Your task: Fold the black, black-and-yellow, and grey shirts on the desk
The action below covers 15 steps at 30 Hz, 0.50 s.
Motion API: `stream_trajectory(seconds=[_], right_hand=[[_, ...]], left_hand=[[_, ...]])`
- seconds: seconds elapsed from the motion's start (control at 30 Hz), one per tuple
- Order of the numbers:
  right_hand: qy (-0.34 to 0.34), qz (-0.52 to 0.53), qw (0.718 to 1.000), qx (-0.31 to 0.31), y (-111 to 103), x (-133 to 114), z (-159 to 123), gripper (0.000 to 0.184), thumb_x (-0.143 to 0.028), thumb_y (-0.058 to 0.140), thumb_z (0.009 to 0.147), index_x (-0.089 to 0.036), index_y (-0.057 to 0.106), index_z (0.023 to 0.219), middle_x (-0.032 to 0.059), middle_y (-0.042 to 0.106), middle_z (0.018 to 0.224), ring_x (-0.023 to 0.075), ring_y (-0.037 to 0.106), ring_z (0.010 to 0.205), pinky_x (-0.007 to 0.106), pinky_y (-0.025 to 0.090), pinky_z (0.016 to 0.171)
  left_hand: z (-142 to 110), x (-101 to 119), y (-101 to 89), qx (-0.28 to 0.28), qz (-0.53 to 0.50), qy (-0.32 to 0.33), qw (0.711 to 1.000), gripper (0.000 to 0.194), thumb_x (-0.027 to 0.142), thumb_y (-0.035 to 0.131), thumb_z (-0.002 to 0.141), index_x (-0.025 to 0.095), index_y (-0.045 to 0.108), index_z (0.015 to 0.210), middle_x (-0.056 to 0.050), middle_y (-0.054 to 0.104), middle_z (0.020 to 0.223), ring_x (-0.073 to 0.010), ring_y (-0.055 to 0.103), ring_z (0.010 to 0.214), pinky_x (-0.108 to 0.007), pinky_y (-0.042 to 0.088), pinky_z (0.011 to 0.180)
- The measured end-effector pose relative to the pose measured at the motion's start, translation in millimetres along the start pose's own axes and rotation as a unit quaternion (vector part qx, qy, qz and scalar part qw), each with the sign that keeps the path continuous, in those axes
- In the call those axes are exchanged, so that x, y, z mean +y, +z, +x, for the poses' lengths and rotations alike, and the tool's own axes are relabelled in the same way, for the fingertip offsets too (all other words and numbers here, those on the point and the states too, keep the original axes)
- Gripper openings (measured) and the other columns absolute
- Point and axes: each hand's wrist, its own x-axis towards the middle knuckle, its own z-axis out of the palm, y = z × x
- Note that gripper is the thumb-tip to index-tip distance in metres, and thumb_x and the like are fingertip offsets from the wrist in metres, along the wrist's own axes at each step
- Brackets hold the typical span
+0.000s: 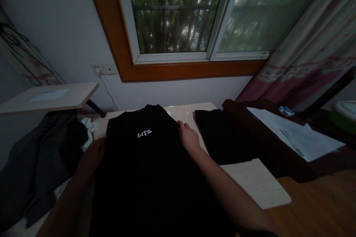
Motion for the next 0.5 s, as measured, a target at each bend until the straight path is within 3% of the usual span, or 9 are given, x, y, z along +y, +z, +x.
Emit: stream_trajectory(seconds=[0.3,0.5], right_hand=[[-0.029,-0.052,0.998,-0.016,1,4,21,0.045,-0.035,0.030,0.109,-0.027,0.036,0.152,0.0118,0.065,0.125,0.0242,0.072,0.091,0.031,0.050,0.073],[-0.057,-0.077,0.994,-0.050,-5,3,53,0.046,-0.035,0.025,0.109,-0.029,0.032,0.154,0.0134,0.062,0.128,0.0244,0.071,0.097,0.031,0.051,0.078]], left_hand=[[0,5,-0.8,-0.014,-0.027,-0.008,0.999,0.053,0.027,0.035,0.099,0.022,0.039,0.151,-0.011,0.055,0.148,-0.0254,0.055,0.135,-0.041,0.045,0.110],[2,6,2.4,-0.030,-0.017,-0.003,0.999,0.051,0.028,0.040,0.098,0.022,0.046,0.148,-0.010,0.061,0.142,-0.0227,0.061,0.126,-0.036,0.046,0.107]])
